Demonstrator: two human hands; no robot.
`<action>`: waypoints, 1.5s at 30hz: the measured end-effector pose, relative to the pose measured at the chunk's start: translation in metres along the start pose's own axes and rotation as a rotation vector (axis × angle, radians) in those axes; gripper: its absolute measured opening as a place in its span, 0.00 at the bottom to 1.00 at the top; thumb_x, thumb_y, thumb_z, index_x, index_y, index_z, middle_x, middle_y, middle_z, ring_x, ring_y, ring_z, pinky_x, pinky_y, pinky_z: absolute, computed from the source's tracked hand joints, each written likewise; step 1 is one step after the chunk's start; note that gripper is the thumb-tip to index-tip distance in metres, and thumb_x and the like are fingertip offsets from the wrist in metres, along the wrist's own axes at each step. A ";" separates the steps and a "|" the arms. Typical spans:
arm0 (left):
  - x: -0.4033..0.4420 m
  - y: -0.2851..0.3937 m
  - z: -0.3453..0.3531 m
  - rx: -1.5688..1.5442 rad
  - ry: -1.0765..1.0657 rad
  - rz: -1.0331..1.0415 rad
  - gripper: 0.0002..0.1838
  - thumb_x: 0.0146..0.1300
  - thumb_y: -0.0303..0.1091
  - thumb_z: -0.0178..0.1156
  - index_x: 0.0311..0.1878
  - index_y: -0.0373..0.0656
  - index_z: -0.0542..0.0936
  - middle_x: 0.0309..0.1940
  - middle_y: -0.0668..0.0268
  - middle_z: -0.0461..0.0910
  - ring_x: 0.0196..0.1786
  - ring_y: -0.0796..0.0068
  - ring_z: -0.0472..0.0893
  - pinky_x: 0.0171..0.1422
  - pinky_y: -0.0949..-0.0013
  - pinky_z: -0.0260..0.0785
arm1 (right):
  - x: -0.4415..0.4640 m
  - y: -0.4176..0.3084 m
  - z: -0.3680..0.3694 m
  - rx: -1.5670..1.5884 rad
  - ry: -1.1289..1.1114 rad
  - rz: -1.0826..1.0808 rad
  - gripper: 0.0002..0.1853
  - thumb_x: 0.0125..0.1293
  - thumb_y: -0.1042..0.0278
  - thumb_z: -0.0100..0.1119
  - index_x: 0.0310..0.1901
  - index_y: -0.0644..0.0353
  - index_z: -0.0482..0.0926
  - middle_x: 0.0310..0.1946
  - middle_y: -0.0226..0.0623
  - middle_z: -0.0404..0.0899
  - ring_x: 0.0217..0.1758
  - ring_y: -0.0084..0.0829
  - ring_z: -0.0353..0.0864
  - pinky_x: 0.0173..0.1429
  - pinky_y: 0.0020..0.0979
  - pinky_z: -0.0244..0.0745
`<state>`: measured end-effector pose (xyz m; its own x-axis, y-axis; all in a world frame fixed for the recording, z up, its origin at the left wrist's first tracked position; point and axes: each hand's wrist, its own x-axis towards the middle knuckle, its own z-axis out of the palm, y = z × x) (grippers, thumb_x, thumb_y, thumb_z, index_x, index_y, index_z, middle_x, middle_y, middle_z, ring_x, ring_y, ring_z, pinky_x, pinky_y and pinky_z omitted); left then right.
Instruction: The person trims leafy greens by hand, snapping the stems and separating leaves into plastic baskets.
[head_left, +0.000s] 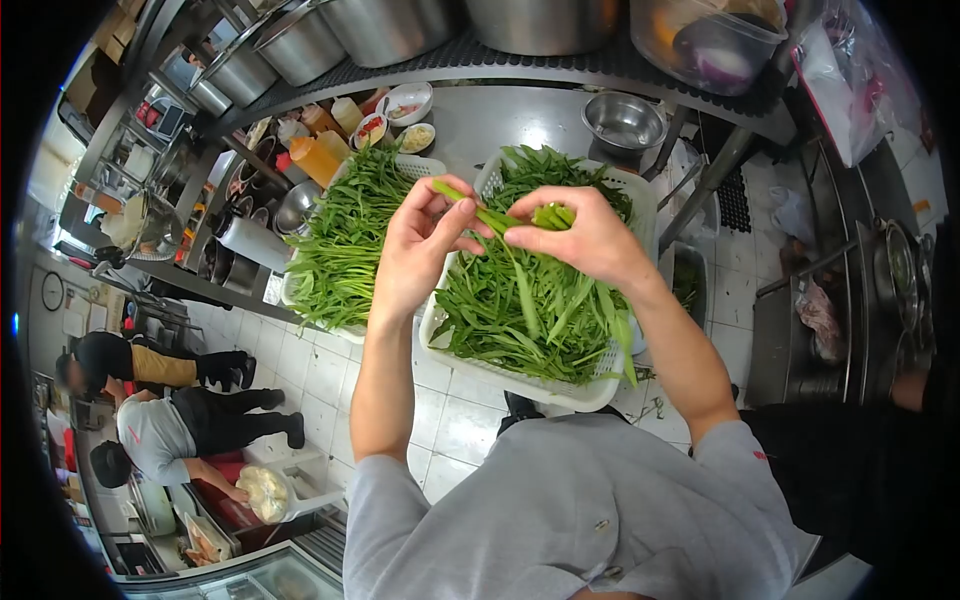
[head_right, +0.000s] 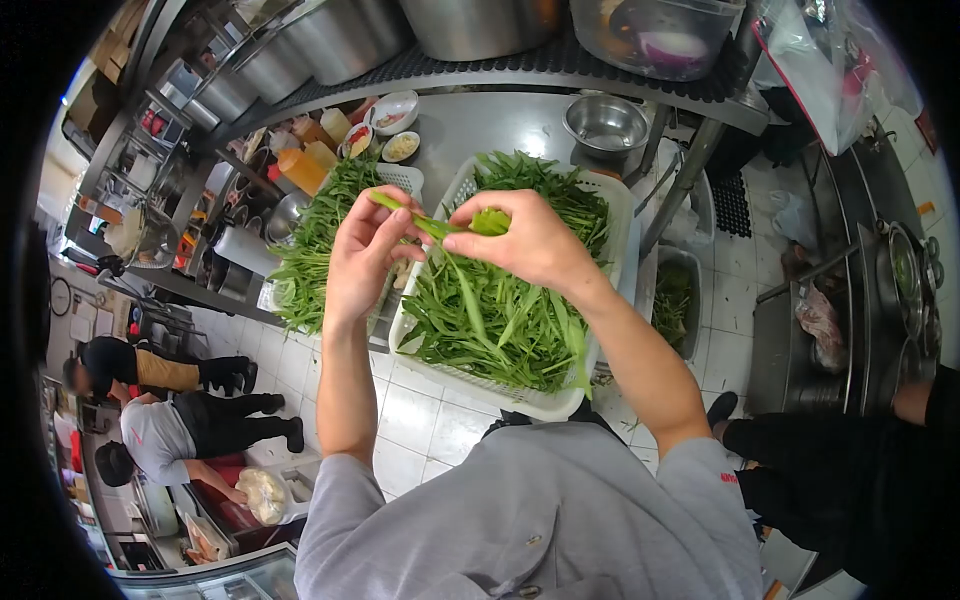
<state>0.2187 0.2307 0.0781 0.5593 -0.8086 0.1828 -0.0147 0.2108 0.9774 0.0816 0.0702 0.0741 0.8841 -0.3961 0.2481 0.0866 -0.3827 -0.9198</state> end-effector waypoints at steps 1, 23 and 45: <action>0.000 -0.002 0.002 -0.010 -0.003 0.002 0.09 0.73 0.29 0.56 0.53 0.39 0.72 0.42 0.64 0.78 0.39 0.74 0.83 0.39 0.74 0.78 | -0.001 0.004 0.004 -0.074 0.154 -0.152 0.13 0.56 0.70 0.73 0.42 0.65 0.84 0.34 0.34 0.82 0.35 0.25 0.80 0.43 0.26 0.74; -0.005 -0.010 0.030 1.073 -0.214 0.512 0.05 0.60 0.25 0.64 0.39 0.38 0.80 0.31 0.59 0.77 0.32 0.58 0.79 0.36 0.62 0.73 | -0.018 0.016 -0.007 -0.685 0.033 -0.528 0.06 0.54 0.68 0.66 0.28 0.59 0.80 0.26 0.33 0.78 0.29 0.38 0.81 0.29 0.41 0.76; -0.016 -0.134 0.051 1.188 -0.255 0.132 0.06 0.58 0.32 0.63 0.37 0.44 0.84 0.36 0.60 0.81 0.45 0.57 0.80 0.52 0.55 0.73 | -0.086 0.114 -0.110 0.471 0.684 0.112 0.14 0.76 0.62 0.53 0.51 0.65 0.77 0.31 0.32 0.81 0.34 0.21 0.76 0.41 0.23 0.73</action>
<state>0.1691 0.1871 -0.0503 0.3192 -0.9317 0.1730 -0.8818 -0.2251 0.4145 -0.0350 -0.0314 -0.0185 0.4385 -0.8881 0.1377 0.3315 0.0174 -0.9433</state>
